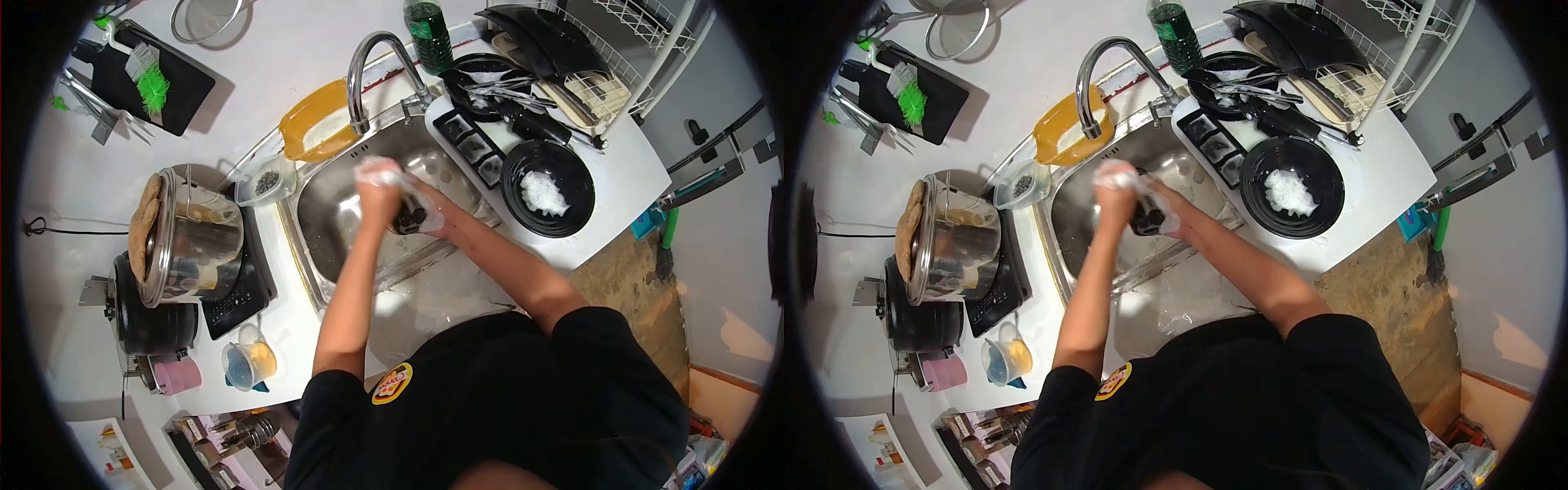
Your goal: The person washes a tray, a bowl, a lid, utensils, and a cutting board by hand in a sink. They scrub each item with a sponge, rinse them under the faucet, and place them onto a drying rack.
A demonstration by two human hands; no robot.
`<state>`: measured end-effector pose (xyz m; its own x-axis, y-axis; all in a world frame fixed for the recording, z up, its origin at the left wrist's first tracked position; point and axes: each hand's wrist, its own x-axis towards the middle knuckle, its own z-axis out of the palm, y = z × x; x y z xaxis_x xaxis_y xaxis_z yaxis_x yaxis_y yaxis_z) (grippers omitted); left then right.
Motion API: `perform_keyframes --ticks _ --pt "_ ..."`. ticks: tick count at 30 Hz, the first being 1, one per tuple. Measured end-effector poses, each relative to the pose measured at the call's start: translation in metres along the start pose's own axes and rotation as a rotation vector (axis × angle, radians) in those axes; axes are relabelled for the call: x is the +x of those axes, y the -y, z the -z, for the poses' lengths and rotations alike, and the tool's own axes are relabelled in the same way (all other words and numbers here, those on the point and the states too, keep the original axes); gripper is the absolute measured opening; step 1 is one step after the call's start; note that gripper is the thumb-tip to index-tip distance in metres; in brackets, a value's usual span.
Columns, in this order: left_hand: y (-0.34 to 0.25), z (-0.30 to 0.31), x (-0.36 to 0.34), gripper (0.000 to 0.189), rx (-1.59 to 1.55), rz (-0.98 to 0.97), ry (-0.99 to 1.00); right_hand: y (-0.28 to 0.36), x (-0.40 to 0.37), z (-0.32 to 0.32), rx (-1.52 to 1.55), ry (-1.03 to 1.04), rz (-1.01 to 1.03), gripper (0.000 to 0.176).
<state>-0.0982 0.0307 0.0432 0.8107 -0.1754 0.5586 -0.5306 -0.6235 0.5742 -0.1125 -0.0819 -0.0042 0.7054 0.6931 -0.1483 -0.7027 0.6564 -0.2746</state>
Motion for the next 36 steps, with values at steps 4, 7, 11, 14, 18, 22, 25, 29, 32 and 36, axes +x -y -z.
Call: perform_keyframes --ticks 4,7,11,14,18,22,25,29,32,36 --pt "-0.002 -0.011 -0.011 0.017 0.283 -0.23 -0.167 0.021 -0.01 -0.018 -0.028 0.001 0.033 0.041" --pt "0.001 -0.008 0.0 0.014 -0.811 0.637 -0.309 0.017 -0.023 -0.018 0.215 0.064 -0.049 0.042" --pt "-0.007 0.009 0.027 0.015 -0.467 0.463 -0.11 0.013 -0.019 -0.022 -0.113 0.117 -0.042 0.042" --pt "-0.047 0.018 0.039 0.017 0.433 0.38 0.249 -0.008 -0.014 -0.023 -0.765 -0.147 0.392 0.045" --pt "-0.005 0.011 0.036 0.016 -0.535 0.345 -0.079 0.004 -0.027 -0.035 -0.098 -0.015 0.044 0.062" --pt "-0.001 0.011 0.033 0.008 -0.338 0.439 -0.001 -0.002 -0.027 -0.039 -0.489 -0.186 0.361 0.049" --pt "-0.032 0.012 0.03 0.013 0.025 0.314 -0.034 -0.002 -0.018 -0.04 -0.63 -0.21 0.484 0.039" --pt "-0.011 0.0 0.015 0.014 -0.605 0.463 -0.166 0.016 -0.024 -0.042 0.06 0.038 0.132 0.031" --pt "-0.035 -0.011 -0.002 0.017 -0.426 0.197 -0.134 0.026 -0.018 -0.041 0.196 -0.04 0.158 0.024" --pt "-0.047 -0.011 -0.006 0.018 -0.091 0.098 -0.139 0.023 -0.005 -0.014 0.154 0.059 0.133 0.03"
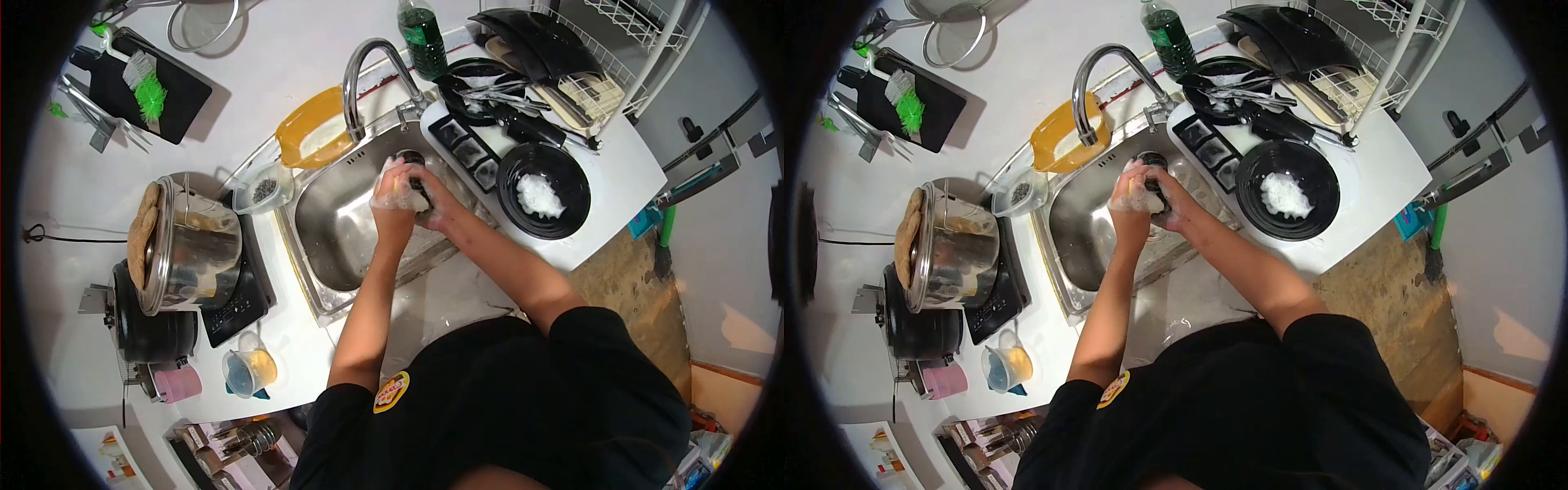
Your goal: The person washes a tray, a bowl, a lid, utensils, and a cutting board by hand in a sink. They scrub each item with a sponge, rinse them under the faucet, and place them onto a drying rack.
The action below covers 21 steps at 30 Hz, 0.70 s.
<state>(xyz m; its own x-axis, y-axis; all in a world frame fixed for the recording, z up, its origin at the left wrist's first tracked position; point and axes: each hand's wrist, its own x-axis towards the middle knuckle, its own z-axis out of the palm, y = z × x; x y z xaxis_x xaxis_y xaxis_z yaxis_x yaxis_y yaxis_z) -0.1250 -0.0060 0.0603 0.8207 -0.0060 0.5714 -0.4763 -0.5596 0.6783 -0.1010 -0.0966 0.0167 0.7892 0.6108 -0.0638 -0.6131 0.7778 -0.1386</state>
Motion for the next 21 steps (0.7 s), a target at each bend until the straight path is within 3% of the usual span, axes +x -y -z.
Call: perform_keyframes --ticks 2,3,4,6,7,9,12,14,16,17,19,21 --pt "0.007 0.013 0.012 0.021 -0.038 0.027 0.099 0.001 -0.007 -0.018 -0.109 -0.064 -0.004 0.031" --pt "0.021 0.017 0.021 0.022 -0.127 0.132 0.091 0.005 -0.01 -0.025 -0.163 -0.098 -0.002 0.031" --pt "0.039 0.023 0.034 0.024 -0.214 0.238 0.087 0.008 -0.003 -0.003 -0.272 -0.004 0.006 0.034" --pt "0.093 0.047 0.067 0.026 0.105 0.129 -0.045 0.005 -0.004 0.003 -0.248 -0.013 0.028 0.035" --pt "0.095 0.064 0.095 0.031 0.341 -0.017 -0.063 0.002 -0.006 0.004 -0.232 -0.02 0.038 0.035" --pt "0.091 0.078 0.147 0.033 0.217 0.351 -0.276 0.002 -0.009 0.005 -0.268 -0.072 0.071 0.035" --pt "0.114 0.082 0.165 0.036 0.891 -0.201 -0.244 0.004 -0.002 0.015 -0.356 -0.152 0.044 0.037" --pt "0.079 0.059 0.15 0.037 0.499 -0.098 -0.011 0.0 0.005 0.03 -0.371 -0.281 0.051 0.036" --pt "0.121 -0.001 0.118 0.038 0.049 -0.203 0.087 0.0 0.008 0.031 -0.377 -0.382 0.065 0.035" --pt "0.08 -0.011 0.11 0.046 0.257 0.062 0.299 0.001 0.006 0.03 -0.376 -0.426 0.074 0.035" --pt "0.094 -0.048 0.103 0.052 0.103 0.243 0.253 0.002 0.0 0.03 -0.324 -0.468 0.078 0.034" --pt "0.15 -0.081 0.103 0.058 0.194 0.326 0.233 0.004 -0.001 0.027 -0.228 -0.452 0.08 0.033"
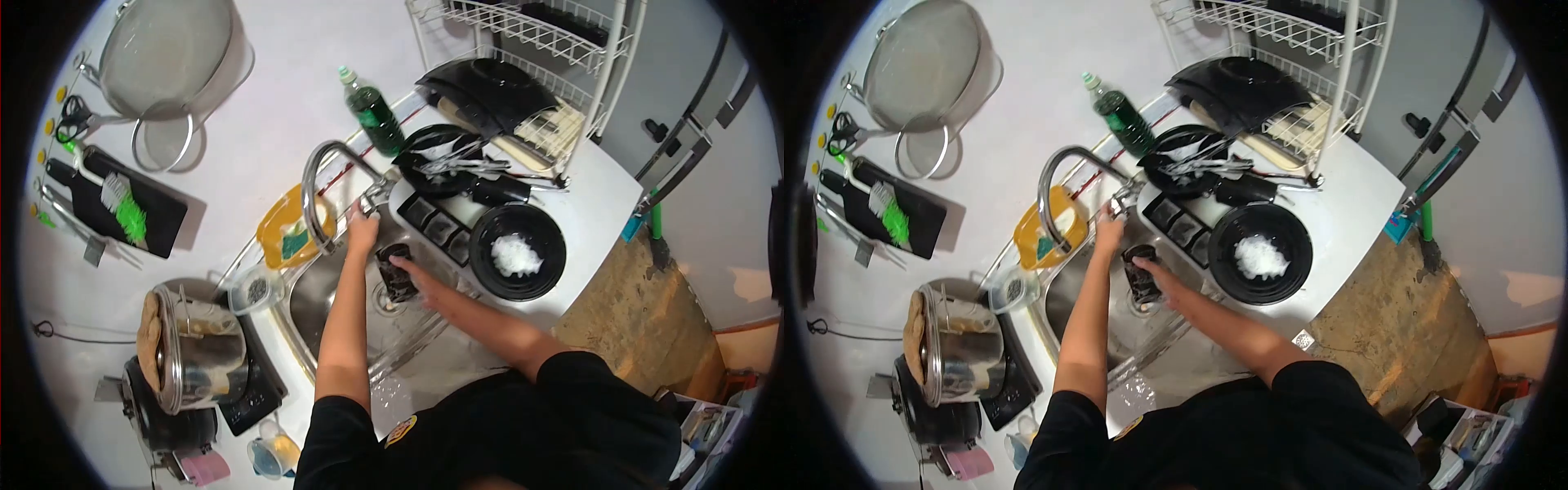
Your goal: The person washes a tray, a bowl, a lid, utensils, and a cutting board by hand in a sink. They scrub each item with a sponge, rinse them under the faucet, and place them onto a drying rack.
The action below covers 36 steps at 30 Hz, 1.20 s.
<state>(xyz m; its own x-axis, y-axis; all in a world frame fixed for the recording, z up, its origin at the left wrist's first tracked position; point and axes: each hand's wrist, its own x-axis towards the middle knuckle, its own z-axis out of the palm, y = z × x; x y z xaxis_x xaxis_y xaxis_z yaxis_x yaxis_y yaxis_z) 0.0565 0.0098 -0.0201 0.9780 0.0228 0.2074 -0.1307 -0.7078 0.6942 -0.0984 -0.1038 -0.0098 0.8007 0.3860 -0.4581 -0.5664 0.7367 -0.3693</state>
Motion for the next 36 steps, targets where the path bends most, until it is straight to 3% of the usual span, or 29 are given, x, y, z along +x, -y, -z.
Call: perform_keyframes --ticks 1,4,5,8,9,11,14,17,20,21,23,26,28,30,33,36 --pt "0.002 -0.006 0.001 0.053 0.17 -0.052 -0.033 0.0 0.0 0.001 0.0 0.016 0.01 0.034" --pt "0.065 -0.031 0.041 0.037 0.067 0.024 0.25 -0.002 0.007 0.009 0.009 0.068 0.023 0.038" --pt "0.055 -0.012 0.036 0.036 -0.39 0.297 0.384 -0.001 0.005 0.009 0.001 0.045 0.029 0.037" --pt "0.026 0.035 0.003 0.029 -1.284 0.524 0.594 -0.003 0.002 0.006 -0.259 -0.021 0.239 0.039" --pt "0.001 0.055 -0.021 0.028 -1.256 0.608 0.365 -0.009 0.009 0.013 -0.401 0.045 0.369 0.049" --pt "-0.013 0.104 -0.051 0.022 -0.588 0.189 0.78 -0.014 0.004 0.009 -0.856 -0.049 0.644 0.068" --pt "-0.057 0.122 -0.087 0.021 0.311 -0.18 0.959 -0.012 -0.01 -0.016 -1.318 -0.02 0.794 0.077" --pt "-0.032 0.102 -0.088 0.027 0.5 -0.166 1.01 -0.016 -0.003 -0.03 -1.535 0.031 1.017 0.075" --pt "0.002 0.093 -0.09 0.019 0.274 -0.468 0.734 -0.009 -0.007 -0.044 -1.718 0.12 1.185 0.067" --pt "0.011 0.083 -0.09 0.013 -0.16 -0.1 0.717 -0.006 -0.011 -0.05 -1.769 0.085 1.272 0.066" --pt "-0.008 0.084 -0.086 0.013 -0.14 -0.084 0.725 0.003 -0.01 -0.053 -1.787 0.011 1.525 0.063" --pt "-0.033 0.093 -0.089 0.012 -0.099 -0.039 0.764 0.02 -0.01 -0.049 -1.578 0.021 1.385 0.066" --pt "-0.046 0.094 -0.085 0.012 -0.077 -0.014 0.787 0.031 -0.012 -0.04 -1.648 0.091 1.174 0.067" --pt "-0.038 0.092 -0.078 0.013 0.281 -0.454 0.858 0.033 -0.008 -0.033 -1.635 0.195 1.064 0.067" --pt "-0.002 0.078 -0.077 0.012 0.514 -0.947 0.804 0.019 -0.003 -0.038 -1.709 0.249 1.185 0.068" --pt "-0.004 0.076 -0.076 0.012 -0.15 -0.255 0.846 0.01 -0.007 -0.042 -1.656 0.169 1.357 0.067"
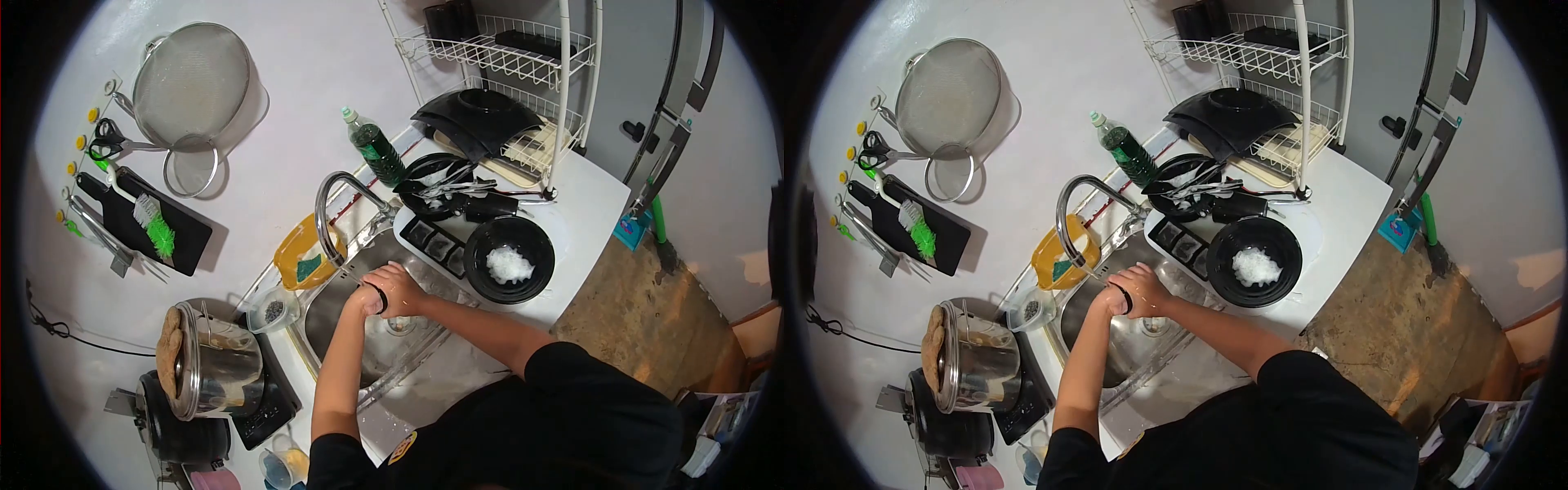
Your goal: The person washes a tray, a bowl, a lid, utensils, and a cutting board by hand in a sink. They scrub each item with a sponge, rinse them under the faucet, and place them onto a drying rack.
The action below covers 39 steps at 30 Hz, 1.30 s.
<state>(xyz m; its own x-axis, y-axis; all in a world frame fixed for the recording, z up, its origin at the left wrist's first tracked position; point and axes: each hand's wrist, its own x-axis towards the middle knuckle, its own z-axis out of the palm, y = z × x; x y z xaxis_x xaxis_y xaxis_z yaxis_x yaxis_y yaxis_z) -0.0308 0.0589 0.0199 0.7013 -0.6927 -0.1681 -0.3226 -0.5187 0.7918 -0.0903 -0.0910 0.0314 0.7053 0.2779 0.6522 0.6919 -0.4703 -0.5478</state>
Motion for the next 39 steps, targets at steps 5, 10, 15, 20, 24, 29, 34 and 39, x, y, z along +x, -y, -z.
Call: perform_keyframes --ticks 5,10,15,20,24,29,34,39 --pt "-0.036 -0.008 0.009 0.015 -1.174 0.475 -0.298 0.001 0.003 0.009 -0.007 -0.03 -0.114 0.069" --pt "-0.082 0.02 -0.011 0.012 -0.719 0.464 -0.122 -0.009 0.003 0.011 -0.009 -0.078 -0.22 0.071" --pt "-0.084 0.005 -0.012 0.018 -0.686 0.538 -0.079 -0.001 -0.001 0.0 0.027 -0.045 -0.035 0.066" --pt "-0.034 -0.005 -0.014 0.017 -1.118 0.343 -0.09 -0.006 -0.006 0.005 -0.076 -0.128 -0.047 0.062" --pt "-0.078 -0.006 -0.019 0.008 -0.898 0.349 -0.213 -0.02 -0.008 0.008 0.027 -0.095 -0.144 0.063" --pt "-0.047 -0.001 -0.015 0.015 -0.793 0.454 -0.101 -0.006 -0.005 -0.003 0.072 -0.049 -0.039 0.066" --pt "-0.05 0.001 -0.017 0.014 -1.085 0.326 -0.06 -0.026 -0.01 0.0 0.12 -0.045 -0.221 0.069" --pt "-0.049 -0.003 -0.016 0.01 -0.81 0.468 -0.045 -0.004 -0.009 -0.01 0.112 -0.014 -0.093 0.068"
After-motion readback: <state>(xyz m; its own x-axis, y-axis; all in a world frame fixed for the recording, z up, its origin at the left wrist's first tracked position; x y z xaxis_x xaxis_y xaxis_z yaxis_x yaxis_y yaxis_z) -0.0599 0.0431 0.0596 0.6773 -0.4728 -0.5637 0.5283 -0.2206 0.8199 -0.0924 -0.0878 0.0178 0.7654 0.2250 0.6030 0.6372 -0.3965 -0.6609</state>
